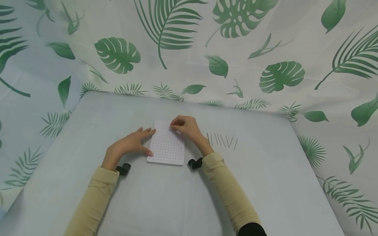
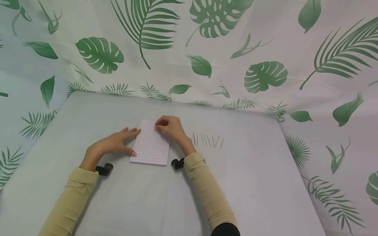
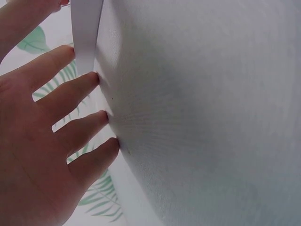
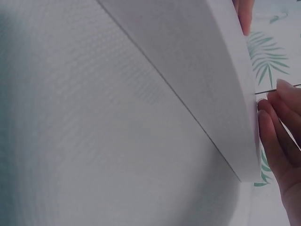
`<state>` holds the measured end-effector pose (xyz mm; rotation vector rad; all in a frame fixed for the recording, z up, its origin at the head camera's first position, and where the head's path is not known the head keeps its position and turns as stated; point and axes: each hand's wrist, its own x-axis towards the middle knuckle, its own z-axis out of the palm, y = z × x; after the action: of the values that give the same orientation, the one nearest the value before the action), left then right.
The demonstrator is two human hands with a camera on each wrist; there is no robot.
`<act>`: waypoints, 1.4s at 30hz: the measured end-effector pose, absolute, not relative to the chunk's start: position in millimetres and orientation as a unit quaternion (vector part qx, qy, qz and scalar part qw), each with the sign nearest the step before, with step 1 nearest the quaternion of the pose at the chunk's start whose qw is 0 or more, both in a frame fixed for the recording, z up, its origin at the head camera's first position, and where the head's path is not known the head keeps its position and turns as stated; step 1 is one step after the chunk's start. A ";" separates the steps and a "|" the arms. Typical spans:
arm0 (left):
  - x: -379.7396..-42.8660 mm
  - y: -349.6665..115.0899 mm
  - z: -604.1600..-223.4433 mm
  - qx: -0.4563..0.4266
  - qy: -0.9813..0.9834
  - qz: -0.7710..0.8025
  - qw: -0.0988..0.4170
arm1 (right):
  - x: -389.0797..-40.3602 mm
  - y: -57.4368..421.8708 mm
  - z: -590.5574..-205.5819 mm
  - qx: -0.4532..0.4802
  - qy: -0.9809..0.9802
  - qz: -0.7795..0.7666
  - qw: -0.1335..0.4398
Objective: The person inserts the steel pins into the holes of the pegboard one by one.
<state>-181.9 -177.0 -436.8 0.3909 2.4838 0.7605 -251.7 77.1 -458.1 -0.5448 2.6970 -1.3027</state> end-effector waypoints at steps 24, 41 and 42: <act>-180.9 -174.1 -434.2 0.153 0.915 0.276 0.251 | -235.5 117.5 -439.0 -0.203 0.898 -0.388 0.041; -178.9 -175.4 -434.1 0.153 0.920 0.272 0.237 | -229.6 175.3 -433.6 -0.176 0.920 -0.344 0.071; -178.5 -175.0 -433.7 0.154 0.920 0.272 0.236 | -229.2 179.7 -434.1 -0.176 0.920 -0.343 0.072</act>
<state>-178.5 -175.0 -433.7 0.4220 2.5236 0.7470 -229.2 179.7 -434.1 -0.5289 2.7635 -1.0318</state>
